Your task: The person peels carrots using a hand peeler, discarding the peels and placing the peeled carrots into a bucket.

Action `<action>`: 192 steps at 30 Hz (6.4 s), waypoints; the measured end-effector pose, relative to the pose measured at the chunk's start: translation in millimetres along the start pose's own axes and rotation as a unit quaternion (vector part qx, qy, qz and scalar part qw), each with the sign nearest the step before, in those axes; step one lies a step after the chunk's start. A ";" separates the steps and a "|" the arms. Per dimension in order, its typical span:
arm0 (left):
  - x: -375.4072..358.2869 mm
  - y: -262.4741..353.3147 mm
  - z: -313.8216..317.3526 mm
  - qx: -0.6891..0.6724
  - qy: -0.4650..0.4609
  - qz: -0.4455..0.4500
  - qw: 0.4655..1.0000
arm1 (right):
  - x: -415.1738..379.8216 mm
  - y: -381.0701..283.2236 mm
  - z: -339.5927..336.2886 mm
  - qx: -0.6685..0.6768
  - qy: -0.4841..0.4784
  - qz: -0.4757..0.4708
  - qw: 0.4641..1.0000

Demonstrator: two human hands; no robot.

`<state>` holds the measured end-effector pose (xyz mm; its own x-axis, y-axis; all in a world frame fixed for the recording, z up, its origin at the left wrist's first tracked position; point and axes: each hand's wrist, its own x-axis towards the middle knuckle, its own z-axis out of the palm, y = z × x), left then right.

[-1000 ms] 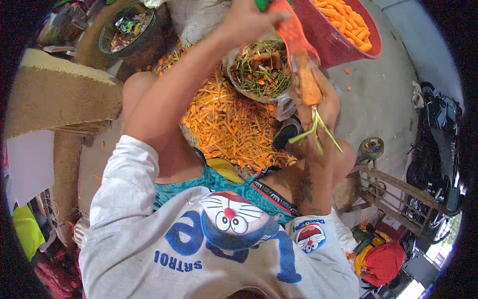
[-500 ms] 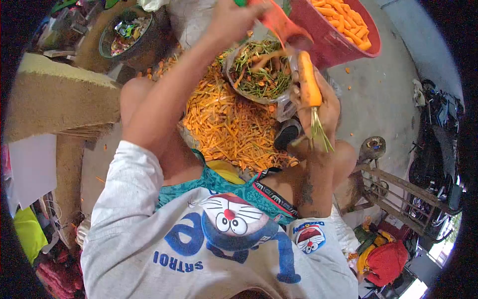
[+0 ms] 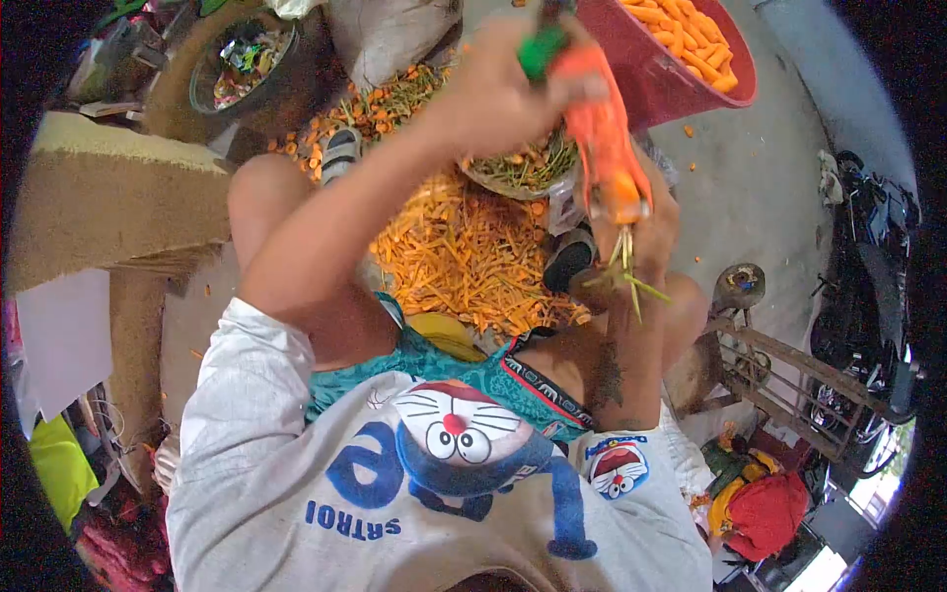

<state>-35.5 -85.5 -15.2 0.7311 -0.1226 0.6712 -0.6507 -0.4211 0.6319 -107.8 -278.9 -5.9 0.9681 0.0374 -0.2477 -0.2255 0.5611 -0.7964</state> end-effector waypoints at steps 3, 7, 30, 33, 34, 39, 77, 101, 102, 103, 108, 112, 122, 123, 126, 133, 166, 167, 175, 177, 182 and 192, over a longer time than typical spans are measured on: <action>31.3 -18.2 -39.0 -0.131 0.045 -0.201 0.970 | 5.7 0.4 -23.5 0.116 -0.257 0.083 0.956; 4.0 -1.7 -12.0 -0.162 0.047 -0.155 0.973 | 9.7 -1.1 -18.2 0.120 -0.232 0.084 0.961; -3.6 17.3 -17.0 -0.138 0.000 -0.150 0.979 | 0.4 2.6 -6.2 0.028 -0.076 0.043 0.996; -0.4 3.4 -15.9 -0.069 0.035 -0.014 0.997 | -10.5 5.0 1.9 -0.087 -0.019 -0.046 0.995; 5.6 -13.8 -16.7 -0.115 0.073 -0.048 0.989 | -4.0 6.5 -8.5 -0.042 -0.086 -0.002 0.995; -1.1 8.6 -23.4 -0.177 0.052 -0.174 0.967 | 3.5 0.9 -10.7 0.080 -0.175 0.080 0.978; -5.5 -1.4 -26.7 -0.089 0.058 -0.091 0.990 | -6.2 7.6 -11.5 -0.019 -0.037 0.039 0.998; -18.6 33.6 -25.4 0.085 -0.280 -0.104 0.951 | -6.7 5.5 -11.8 -0.478 -0.034 -0.264 0.837; -21.6 26.7 -22.6 0.089 -0.302 -0.099 0.944 | -6.0 4.8 -16.7 -0.481 -0.069 -0.295 0.823; -24.0 15.9 -22.0 0.089 -0.299 -0.100 0.945 | -5.4 4.8 -18.3 -0.483 -0.107 -0.327 0.805; -17.1 -15.7 -36.9 0.224 -0.373 -0.193 0.879 | 4.0 2.3 -28.0 -0.273 -0.018 -0.227 0.935; -16.7 -21.9 -48.5 0.273 -0.313 -0.190 0.889 | 9.0 -20.3 -36.6 -0.018 -0.084 -0.150 0.985; -22.4 40.5 -20.5 0.121 -0.235 -0.067 0.962 | 7.7 7.2 -27.1 -0.362 -0.004 -0.200 0.911; -22.3 42.4 -20.3 0.099 -0.235 -0.069 0.964 | 6.9 9.4 -26.3 -0.364 -0.008 -0.199 0.910; -22.3 46.0 -20.7 0.083 -0.238 -0.071 0.965 | 5.6 16.1 -25.8 -0.378 0.018 -0.229 0.897; -27.1 -10.8 -27.3 0.203 -0.375 -0.140 0.894 | 0.5 13.0 -32.0 -0.306 -0.119 -0.365 0.871; 6.8 -46.5 -151.1 0.247 -0.209 -0.220 0.920 | 272.5 218.6 -102.6 -0.403 0.233 0.185 0.866; 6.0 -46.4 -148.6 0.248 -0.198 -0.208 0.925 | 258.2 209.7 -97.4 -0.393 0.211 0.178 0.877; 4.4 -41.1 -126.4 0.239 -0.183 -0.187 0.935 | 220.8 230.1 -176.4 -0.502 0.097 0.082 0.855; 8.4 -37.5 -122.6 0.234 -0.199 -0.186 0.933 | 199.9 192.5 -144.9 -0.408 0.103 0.053 0.906; 12.2 -41.9 -113.4 0.225 -0.162 -0.174 0.945 | 162.5 59.9 -73.5 -0.476 0.009 -0.191 0.858; 19.8 -40.1 -88.7 0.144 -0.064 -0.140 0.978 | 106.0 -45.0 -56.2 0.166 -0.248 -0.037 0.954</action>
<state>-13.1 8.7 7.2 0.9040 -0.0707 0.4216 -0.3505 -0.6873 0.6363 -1.1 -346.6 -27.3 0.9313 0.3279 0.1584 -0.1876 0.8049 -0.5629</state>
